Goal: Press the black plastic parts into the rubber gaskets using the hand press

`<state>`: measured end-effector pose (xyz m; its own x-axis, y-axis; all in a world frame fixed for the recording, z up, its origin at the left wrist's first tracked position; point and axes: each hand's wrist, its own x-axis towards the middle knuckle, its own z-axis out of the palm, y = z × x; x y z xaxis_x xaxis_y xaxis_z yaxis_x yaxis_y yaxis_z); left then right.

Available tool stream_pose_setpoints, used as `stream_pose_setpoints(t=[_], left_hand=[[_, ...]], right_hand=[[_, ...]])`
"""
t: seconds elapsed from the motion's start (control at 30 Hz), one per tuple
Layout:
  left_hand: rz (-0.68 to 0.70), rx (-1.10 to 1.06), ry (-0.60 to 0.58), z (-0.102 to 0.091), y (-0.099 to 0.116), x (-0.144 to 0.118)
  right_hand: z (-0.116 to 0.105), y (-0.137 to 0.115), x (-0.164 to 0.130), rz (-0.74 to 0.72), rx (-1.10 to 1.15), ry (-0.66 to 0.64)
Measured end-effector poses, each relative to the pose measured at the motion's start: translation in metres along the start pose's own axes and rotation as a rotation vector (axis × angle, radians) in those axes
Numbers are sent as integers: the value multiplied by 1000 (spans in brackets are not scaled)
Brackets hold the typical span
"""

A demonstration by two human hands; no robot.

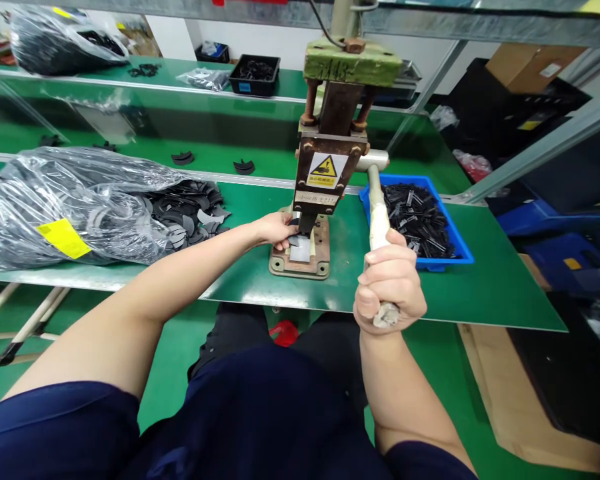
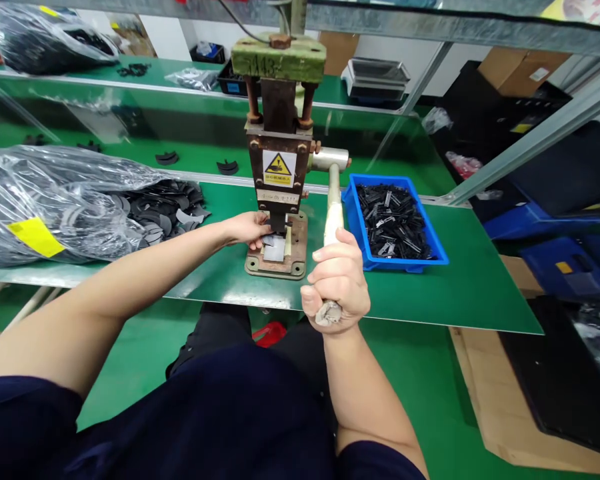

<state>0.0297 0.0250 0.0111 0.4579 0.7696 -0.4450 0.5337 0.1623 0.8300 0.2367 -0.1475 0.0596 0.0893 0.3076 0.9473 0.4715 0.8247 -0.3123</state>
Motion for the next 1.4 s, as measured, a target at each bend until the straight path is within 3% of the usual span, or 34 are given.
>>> stream_pose_setpoints(t=[0.27, 0.37, 0.47, 0.53, 0.6, 0.7, 0.77, 0.87, 1.03, 1.2, 1.4], left_hand=[[-63, -68, 69, 13, -1, -1], [22, -143, 130, 22, -6, -16], [207, -132, 76, 14, -19, -33], [320, 69, 110, -9, -34, -44], [347, 408, 286, -47, -51, -54], [173, 920, 464, -110, -75, -65], [68, 1089, 441, -143, -85, -70], [-42, 1173, 338, -167, -89, -71], [-95, 1242, 192, -170, -85, -58], [-84, 1179, 227, -166, -84, -43], [150, 1082, 272, -153, -73, -48]], right_hand=[[-3, 0, 1, 1, -19, -27], [-4, 0, 2, 8, -29, -17], [-3, 3, 2, 16, -43, -8], [-3, 4, 1, 5, -34, -3], [-2, 5, 2, -9, -19, -3], [-1, 4, 2, -10, 1, 8], [0, 4, 2, -3, 8, 23], [1, 5, 2, -6, -2, 43], [-1, 8, 1, -23, -9, 10], [-2, 8, 2, -14, 10, 18], [0, 7, 2, -27, 6, 8]])
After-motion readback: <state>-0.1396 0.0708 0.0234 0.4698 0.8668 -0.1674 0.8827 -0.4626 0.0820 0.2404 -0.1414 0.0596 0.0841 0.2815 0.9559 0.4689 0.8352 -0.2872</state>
